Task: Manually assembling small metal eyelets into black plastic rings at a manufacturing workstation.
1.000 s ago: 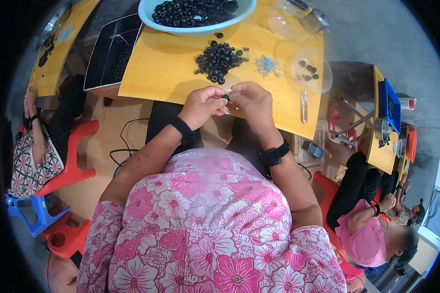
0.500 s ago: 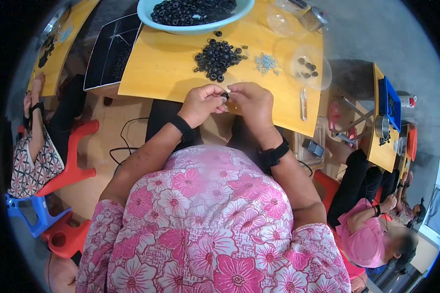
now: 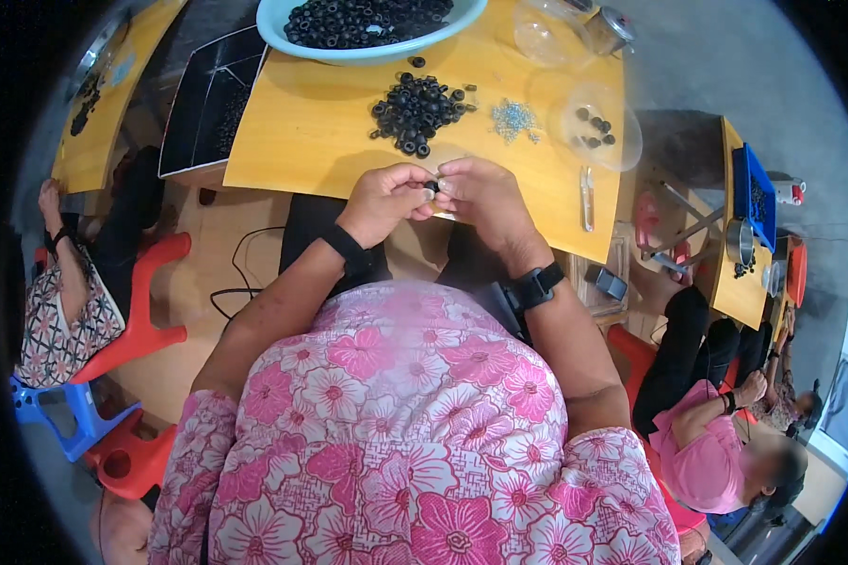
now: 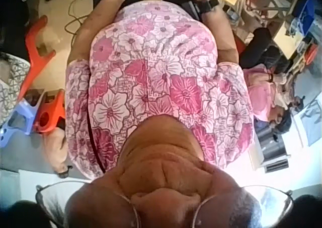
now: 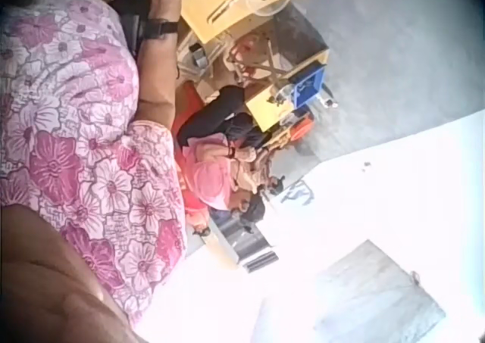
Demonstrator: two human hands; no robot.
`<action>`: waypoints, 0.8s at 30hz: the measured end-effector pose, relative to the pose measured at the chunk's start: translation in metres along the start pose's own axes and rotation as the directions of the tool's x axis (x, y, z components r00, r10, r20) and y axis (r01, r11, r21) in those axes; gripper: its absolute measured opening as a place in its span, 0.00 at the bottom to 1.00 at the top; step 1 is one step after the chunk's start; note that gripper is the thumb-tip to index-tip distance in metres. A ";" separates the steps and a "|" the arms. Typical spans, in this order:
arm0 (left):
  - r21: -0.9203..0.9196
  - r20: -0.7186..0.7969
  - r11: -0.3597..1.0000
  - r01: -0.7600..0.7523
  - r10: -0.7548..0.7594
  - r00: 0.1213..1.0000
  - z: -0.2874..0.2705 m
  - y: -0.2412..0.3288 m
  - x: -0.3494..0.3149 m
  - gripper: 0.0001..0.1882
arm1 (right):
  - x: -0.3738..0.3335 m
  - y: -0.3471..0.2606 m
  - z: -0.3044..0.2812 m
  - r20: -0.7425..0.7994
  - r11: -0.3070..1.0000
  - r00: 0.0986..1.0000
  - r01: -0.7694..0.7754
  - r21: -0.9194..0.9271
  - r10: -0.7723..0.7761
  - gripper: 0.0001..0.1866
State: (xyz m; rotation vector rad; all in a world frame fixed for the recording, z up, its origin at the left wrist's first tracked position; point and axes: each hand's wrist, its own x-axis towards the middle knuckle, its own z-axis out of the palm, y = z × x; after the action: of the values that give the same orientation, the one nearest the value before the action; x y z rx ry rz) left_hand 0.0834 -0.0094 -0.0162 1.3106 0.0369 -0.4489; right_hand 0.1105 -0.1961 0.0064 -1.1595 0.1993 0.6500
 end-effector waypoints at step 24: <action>0.119 0.038 0.976 -0.180 0.177 0.984 0.006 0.005 -0.013 0.11 | -0.013 -0.008 -0.014 0.278 0.987 0.949 -0.159 0.007 0.150 0.17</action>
State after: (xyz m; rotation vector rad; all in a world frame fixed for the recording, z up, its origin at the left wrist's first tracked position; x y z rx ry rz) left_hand 0.0713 -0.0105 -0.0063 1.4142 -0.1323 -0.3190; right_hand 0.1072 -0.2154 0.0130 -1.0178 0.0612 0.9372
